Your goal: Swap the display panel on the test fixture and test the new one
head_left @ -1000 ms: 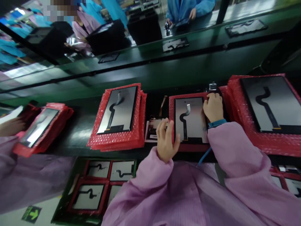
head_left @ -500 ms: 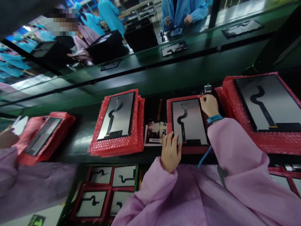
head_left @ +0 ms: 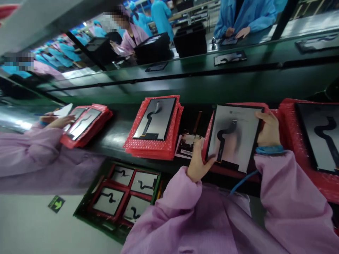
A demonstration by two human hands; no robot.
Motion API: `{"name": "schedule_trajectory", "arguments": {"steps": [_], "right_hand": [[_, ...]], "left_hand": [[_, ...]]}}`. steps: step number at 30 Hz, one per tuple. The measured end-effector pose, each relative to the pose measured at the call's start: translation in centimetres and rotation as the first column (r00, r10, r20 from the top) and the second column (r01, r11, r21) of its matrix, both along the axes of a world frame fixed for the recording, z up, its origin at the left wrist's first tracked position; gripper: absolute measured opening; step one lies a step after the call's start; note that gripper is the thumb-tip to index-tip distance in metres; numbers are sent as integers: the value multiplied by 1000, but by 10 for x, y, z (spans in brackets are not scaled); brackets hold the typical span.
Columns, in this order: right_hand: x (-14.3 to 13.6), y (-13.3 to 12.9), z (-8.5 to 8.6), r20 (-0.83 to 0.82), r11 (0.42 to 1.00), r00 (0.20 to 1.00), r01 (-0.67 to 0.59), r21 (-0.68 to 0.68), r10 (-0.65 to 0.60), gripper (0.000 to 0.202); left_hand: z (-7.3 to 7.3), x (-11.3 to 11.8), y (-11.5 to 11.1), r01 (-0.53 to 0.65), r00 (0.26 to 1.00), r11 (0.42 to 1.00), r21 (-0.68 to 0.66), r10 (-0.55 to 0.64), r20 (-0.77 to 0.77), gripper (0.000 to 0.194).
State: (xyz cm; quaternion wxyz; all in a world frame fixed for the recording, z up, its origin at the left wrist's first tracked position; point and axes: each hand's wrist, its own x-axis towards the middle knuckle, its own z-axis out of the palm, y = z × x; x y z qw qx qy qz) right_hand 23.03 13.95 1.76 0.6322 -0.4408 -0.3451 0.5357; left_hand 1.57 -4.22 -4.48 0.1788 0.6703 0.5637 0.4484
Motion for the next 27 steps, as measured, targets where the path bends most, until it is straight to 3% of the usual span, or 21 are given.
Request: {"name": "schedule_trajectory", "arguments": {"steps": [3,5,9,12,15,17,19,23,27], "right_hand": [[1,-7,7,-46,999,999,-22,-25,21,21],[0,-9,7,-90,998,996,-25,-56,20,18],[-8,-15,6,-102,995,993,-73,-64,66,15],[-15,-21,6,-50,987,985,-163,4,163,17],[-23,-25,5,-45,949,948,-312,46,314,33],[-28,-25,3,-39,928,928,-371,14,372,41],[-32,-25,1,-30,919,919,-394,-35,393,44],[-37,-24,-5,25,926,926,-377,-38,378,55],[-35,-21,-10,10,941,941,-337,-38,337,58]], "left_hand": [[6,2,8,-16,940,997,-75,41,340,77],[15,5,11,13,883,989,-146,57,466,76],[37,4,11,145,880,972,-184,-41,474,41],[54,-14,6,96,916,987,-125,-39,400,37],[78,-56,2,-83,931,994,-70,102,350,40],[99,-96,3,-243,897,969,-47,243,370,38],[124,-137,8,-325,843,945,-30,304,445,30],[164,-205,21,-351,760,914,-202,405,509,15],[168,-236,25,-334,780,842,-423,499,378,28]]}}
